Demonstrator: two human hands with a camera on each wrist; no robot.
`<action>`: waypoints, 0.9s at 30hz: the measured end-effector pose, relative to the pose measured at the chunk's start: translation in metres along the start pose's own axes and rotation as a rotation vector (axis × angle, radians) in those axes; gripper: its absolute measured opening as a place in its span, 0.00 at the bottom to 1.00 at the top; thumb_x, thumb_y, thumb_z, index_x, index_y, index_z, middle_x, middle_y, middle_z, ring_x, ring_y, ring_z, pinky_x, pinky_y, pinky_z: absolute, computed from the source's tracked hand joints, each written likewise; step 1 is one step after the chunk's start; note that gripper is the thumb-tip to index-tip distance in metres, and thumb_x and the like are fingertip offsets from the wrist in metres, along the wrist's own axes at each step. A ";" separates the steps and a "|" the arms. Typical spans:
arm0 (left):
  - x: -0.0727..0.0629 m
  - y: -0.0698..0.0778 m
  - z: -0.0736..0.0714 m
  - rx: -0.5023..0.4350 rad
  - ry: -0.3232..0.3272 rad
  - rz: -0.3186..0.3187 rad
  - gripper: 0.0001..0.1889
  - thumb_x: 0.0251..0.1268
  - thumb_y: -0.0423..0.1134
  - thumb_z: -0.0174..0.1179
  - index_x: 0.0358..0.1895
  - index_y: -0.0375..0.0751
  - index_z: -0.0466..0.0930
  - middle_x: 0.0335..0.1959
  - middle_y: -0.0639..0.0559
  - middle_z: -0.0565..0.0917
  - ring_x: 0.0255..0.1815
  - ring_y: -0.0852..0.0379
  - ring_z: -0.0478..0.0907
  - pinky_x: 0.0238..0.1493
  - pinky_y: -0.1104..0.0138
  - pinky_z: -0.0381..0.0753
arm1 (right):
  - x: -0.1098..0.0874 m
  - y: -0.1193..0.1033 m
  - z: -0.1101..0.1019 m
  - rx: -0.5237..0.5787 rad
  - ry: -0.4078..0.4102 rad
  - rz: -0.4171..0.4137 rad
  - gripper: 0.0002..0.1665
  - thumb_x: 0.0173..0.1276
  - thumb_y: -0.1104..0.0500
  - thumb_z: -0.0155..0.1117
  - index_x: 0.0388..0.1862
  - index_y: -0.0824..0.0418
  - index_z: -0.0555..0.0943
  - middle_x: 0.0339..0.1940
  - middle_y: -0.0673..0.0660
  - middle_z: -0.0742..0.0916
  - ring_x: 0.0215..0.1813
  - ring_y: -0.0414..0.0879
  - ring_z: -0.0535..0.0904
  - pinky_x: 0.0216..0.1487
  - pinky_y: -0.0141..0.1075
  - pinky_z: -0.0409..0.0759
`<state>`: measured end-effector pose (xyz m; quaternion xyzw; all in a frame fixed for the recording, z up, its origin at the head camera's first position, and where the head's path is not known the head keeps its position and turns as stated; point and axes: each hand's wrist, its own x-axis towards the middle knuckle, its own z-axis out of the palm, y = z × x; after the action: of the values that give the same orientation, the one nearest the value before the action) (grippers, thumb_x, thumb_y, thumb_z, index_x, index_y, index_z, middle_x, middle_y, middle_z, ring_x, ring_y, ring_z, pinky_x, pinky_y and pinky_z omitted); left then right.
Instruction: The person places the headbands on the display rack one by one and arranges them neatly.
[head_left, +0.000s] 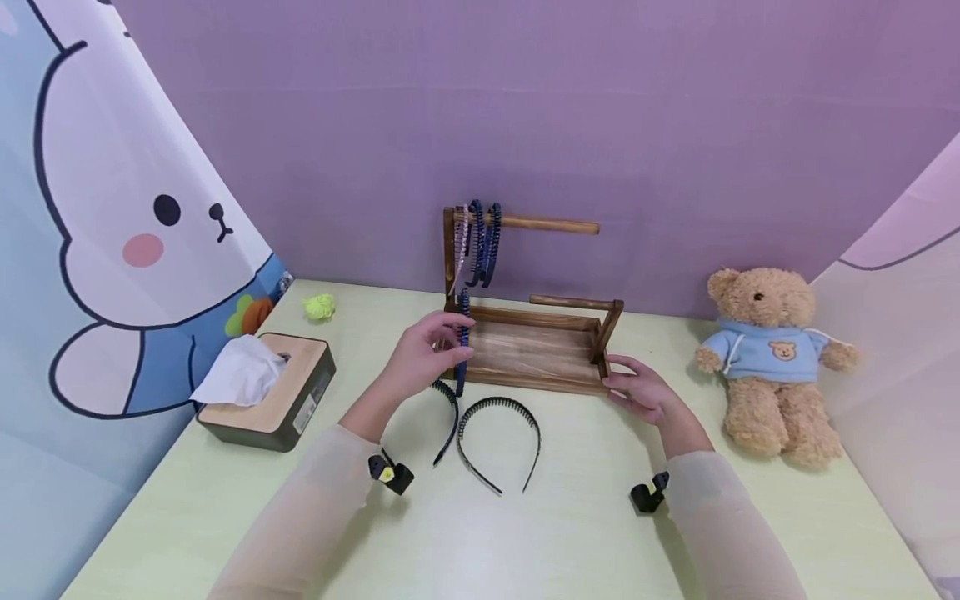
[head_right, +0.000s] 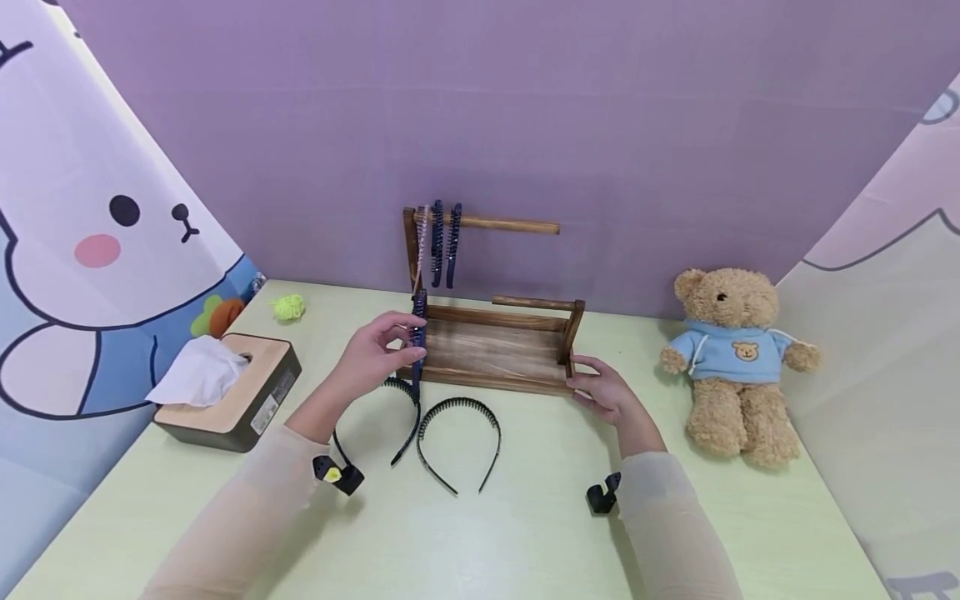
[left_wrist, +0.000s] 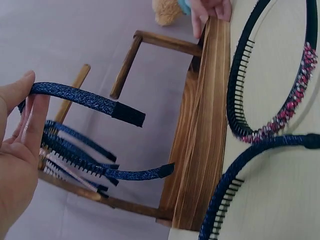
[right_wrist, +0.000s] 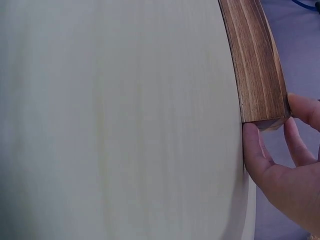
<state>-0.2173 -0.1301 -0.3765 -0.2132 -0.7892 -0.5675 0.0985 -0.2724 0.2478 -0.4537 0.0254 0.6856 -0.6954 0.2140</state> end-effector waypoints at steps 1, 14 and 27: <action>0.002 0.000 0.002 -0.007 -0.010 0.004 0.18 0.61 0.29 0.67 0.54 0.39 0.80 0.41 0.47 0.77 0.38 0.51 0.77 0.34 0.62 0.76 | 0.000 0.000 0.000 -0.001 0.001 0.001 0.36 0.74 0.70 0.51 0.76 0.67 0.51 0.70 0.70 0.61 0.50 0.41 0.75 0.62 0.39 0.72; 0.033 0.000 0.035 -0.065 -0.099 -0.001 0.19 0.63 0.30 0.66 0.57 0.40 0.79 0.48 0.50 0.77 0.42 0.52 0.77 0.33 0.65 0.78 | -0.001 -0.002 0.000 -0.009 0.004 0.008 0.37 0.74 0.69 0.53 0.77 0.66 0.51 0.69 0.69 0.62 0.52 0.43 0.74 0.64 0.42 0.70; 0.063 -0.022 0.076 -0.005 -0.103 -0.018 0.18 0.64 0.31 0.65 0.57 0.43 0.78 0.48 0.50 0.76 0.43 0.53 0.78 0.34 0.66 0.79 | 0.001 0.001 -0.001 -0.001 0.010 0.002 0.37 0.73 0.70 0.53 0.76 0.67 0.51 0.69 0.70 0.62 0.50 0.43 0.75 0.59 0.38 0.75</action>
<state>-0.2766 -0.0512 -0.3962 -0.2351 -0.7937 -0.5586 0.0522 -0.2731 0.2490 -0.4548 0.0296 0.6870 -0.6947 0.2112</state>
